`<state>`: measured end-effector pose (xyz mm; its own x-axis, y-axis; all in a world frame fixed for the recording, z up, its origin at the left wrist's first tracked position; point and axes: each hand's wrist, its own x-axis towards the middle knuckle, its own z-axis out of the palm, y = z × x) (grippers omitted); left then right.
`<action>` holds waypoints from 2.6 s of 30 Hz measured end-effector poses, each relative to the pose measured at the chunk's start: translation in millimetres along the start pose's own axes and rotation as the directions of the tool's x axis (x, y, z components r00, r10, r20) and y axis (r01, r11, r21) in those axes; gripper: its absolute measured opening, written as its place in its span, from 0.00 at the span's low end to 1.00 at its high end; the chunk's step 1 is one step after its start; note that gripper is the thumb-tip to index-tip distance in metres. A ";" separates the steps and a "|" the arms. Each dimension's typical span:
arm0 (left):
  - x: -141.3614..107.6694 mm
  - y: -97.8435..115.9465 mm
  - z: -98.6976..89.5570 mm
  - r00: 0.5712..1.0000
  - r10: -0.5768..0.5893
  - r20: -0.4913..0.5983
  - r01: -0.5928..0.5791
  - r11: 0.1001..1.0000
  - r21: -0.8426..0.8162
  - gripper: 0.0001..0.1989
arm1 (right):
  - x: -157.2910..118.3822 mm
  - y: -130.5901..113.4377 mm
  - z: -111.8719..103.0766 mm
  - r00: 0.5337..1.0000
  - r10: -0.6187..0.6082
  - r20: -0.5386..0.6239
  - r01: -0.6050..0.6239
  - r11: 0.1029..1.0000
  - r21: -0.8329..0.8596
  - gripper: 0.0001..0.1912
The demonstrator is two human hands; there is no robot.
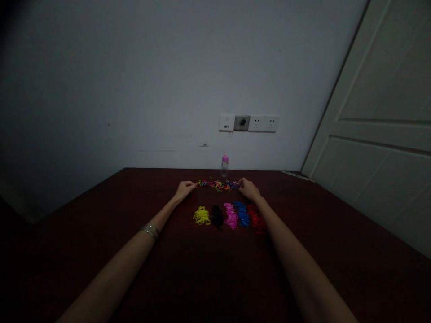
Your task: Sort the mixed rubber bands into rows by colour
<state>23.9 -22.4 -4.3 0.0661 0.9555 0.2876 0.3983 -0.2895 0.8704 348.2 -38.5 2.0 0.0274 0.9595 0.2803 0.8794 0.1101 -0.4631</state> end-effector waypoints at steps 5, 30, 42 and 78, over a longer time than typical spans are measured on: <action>4.5 -5.4 1.7 1.000 0.012 -0.004 -0.012 1.000 0.002 0.20 | -3.3 6.0 -13.7 0.999 0.029 -0.033 -0.029 1.000 0.002 0.14; 4.3 -3.8 -0.1 1.000 0.000 -0.007 0.000 1.000 0.012 0.17 | -6.4 -40.6 -31.8 0.998 -0.031 0.050 0.045 0.951 -0.306 0.13; 5.6 -3.6 1.6 1.000 0.022 -0.004 -0.022 0.998 0.062 0.18 | -24.6 27.0 -45.6 0.981 -0.058 0.187 0.007 0.964 0.264 0.11; 19.6 33.2 28.1 0.964 0.212 0.160 -0.258 0.894 0.366 0.12 | -84.7 63.0 -40.4 0.988 0.078 -0.135 -0.034 0.953 0.300 0.15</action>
<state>64.1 -11.6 19.0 0.2950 0.8687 0.3980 0.6743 -0.4844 0.5574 420.5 -123.3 -16.9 0.1598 0.9213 0.3545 0.6947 0.1502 -0.7034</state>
